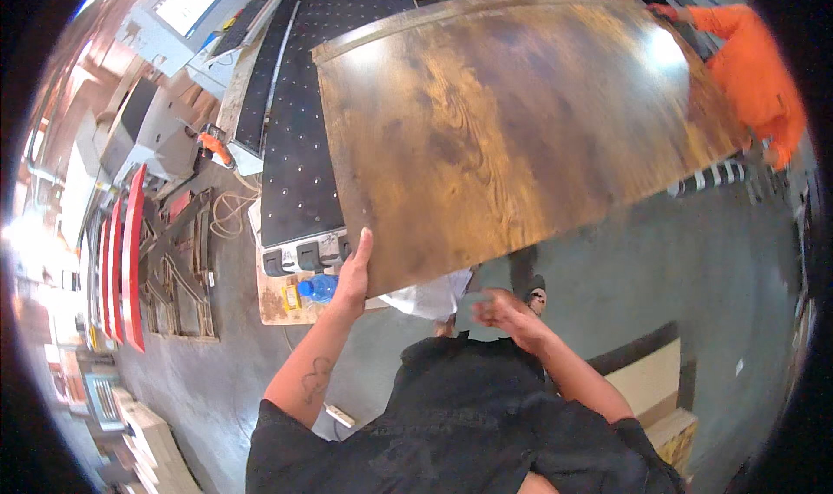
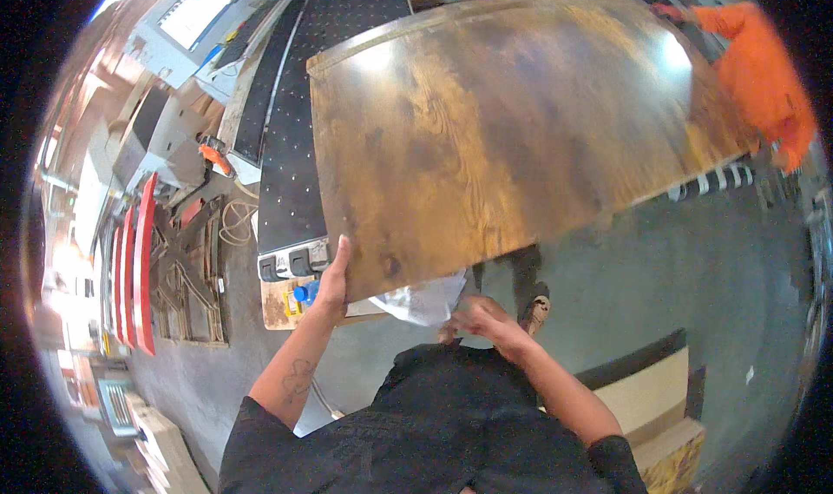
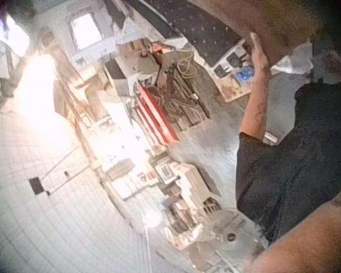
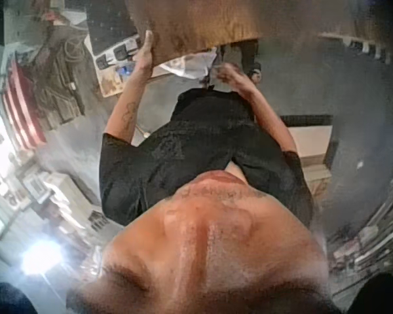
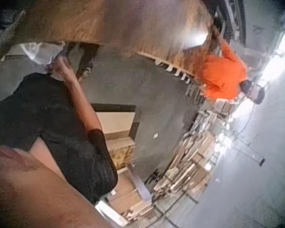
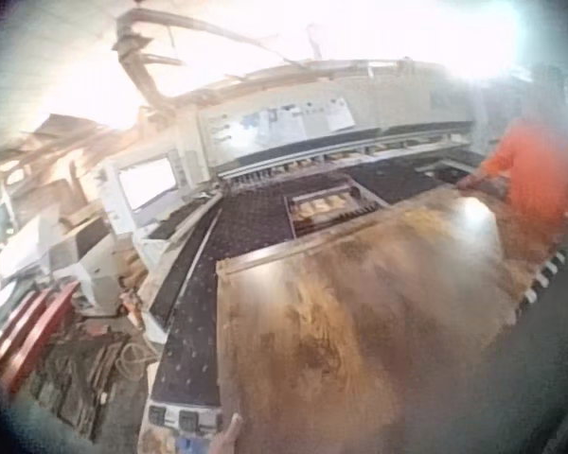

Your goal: The person lifts and moves large wooden panels with assistance from another worker. They position the panels on a machine table and then carry them to a storage area, repeating the process multiple times.

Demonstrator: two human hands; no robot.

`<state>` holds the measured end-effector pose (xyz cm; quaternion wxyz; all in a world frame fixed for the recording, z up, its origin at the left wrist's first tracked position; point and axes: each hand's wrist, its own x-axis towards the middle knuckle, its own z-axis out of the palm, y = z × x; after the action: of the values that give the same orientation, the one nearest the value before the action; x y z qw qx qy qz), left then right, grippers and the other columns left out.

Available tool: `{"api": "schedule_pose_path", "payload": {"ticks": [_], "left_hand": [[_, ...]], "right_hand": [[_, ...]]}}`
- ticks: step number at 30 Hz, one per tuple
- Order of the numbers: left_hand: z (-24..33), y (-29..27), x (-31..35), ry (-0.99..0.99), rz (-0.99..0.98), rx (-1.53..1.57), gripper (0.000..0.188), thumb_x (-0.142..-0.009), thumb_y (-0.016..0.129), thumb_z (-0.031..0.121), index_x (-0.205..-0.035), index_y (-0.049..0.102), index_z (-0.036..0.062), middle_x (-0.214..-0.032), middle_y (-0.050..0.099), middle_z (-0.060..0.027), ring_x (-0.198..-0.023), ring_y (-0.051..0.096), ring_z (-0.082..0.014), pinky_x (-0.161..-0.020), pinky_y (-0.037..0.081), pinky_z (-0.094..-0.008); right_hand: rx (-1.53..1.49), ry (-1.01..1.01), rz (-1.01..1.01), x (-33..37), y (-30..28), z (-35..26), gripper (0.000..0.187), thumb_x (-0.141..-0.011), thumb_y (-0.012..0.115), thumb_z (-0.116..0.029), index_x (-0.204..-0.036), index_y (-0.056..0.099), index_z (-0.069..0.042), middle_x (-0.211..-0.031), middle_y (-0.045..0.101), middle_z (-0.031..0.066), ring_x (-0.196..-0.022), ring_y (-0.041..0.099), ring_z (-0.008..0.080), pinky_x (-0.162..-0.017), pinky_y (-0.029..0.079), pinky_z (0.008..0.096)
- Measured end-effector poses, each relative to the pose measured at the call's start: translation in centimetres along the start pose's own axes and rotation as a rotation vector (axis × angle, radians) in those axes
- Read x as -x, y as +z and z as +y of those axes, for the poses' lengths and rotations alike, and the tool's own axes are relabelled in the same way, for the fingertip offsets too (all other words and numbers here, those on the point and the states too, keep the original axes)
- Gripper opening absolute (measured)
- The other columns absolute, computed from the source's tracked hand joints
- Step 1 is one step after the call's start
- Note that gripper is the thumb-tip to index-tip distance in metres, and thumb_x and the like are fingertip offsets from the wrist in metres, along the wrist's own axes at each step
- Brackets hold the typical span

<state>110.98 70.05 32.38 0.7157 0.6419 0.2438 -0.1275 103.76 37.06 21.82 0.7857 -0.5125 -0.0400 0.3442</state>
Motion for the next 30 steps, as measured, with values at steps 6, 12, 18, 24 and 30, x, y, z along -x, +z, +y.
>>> {"api": "schedule_pose_path", "payload": {"ticks": [6, 12, 18, 24, 30], "left_hand": [[-0.4, 0.3, 1.9, -0.019, -0.135, -0.108, 0.109, -0.091, 0.043, 0.084, -0.155, 0.036, -0.0043, -0.158, 0.042, -0.0202, -0.142, 0.046, -0.031, -0.119, 0.036, -0.0409], [-5.4, 0.9, 5.1, -0.018, -0.255, -0.141, 0.101, -0.095, 0.036, 0.083, -0.152, 0.043, -0.0003, -0.145, 0.055, -0.0152, -0.131, 0.055, -0.028, -0.107, 0.046, -0.0405], [-5.7, -1.9, 10.4, -0.09, -0.608, -0.734, 0.078, -0.099, 0.049, 0.069, -0.136, 0.058, 0.0007, -0.125, 0.066, -0.0136, -0.114, 0.063, -0.0232, -0.088, 0.055, -0.0378], [8.0, -5.8, 3.9, 0.682, -0.463, -0.969, 0.052, -0.096, 0.07, 0.046, -0.11, 0.073, -0.004, -0.093, 0.075, -0.0137, -0.091, 0.07, -0.0244, -0.084, 0.054, -0.0379], [19.1, 3.3, -14.5, 0.99, -0.274, -1.345, 0.077, -0.098, 0.064, 0.054, -0.137, 0.054, -0.0116, -0.137, 0.058, -0.0307, -0.131, 0.056, -0.0358, -0.108, 0.043, -0.0425]], "right_hand": [[-0.521, -0.088, 0.148, -6.8, 13.4, 1.5, 0.081, -0.098, 0.058, -0.062, -0.154, 0.035, -0.008, -0.148, 0.05, 0.0117, -0.14, 0.044, 0.0286, -0.116, 0.034, 0.0473], [-0.583, -0.242, 0.518, -3.8, 18.0, 0.6, 0.07, -0.096, 0.07, -0.048, -0.149, 0.044, -0.01, -0.143, 0.054, 0.0069, -0.13, 0.051, 0.0243, -0.113, 0.037, 0.0441], [-0.657, -0.224, 0.645, 4.8, 18.7, 5.1, 0.057, -0.095, 0.071, -0.041, -0.141, 0.054, -0.011, -0.133, 0.062, 0.0067, -0.122, 0.058, 0.0231, -0.103, 0.044, 0.0428], [-0.805, -0.366, 0.732, 10.3, 22.0, 8.7, 0.059, -0.096, 0.068, -0.041, -0.144, 0.053, -0.01, -0.138, 0.062, 0.0086, -0.124, 0.059, 0.0262, -0.104, 0.048, 0.0454], [-0.995, -0.534, 1.015, 11.6, 24.9, 10.4, 0.061, -0.098, 0.065, -0.043, -0.145, 0.051, -0.007, -0.141, 0.06, 0.0115, -0.13, 0.057, 0.0287, -0.109, 0.047, 0.0447]]}}
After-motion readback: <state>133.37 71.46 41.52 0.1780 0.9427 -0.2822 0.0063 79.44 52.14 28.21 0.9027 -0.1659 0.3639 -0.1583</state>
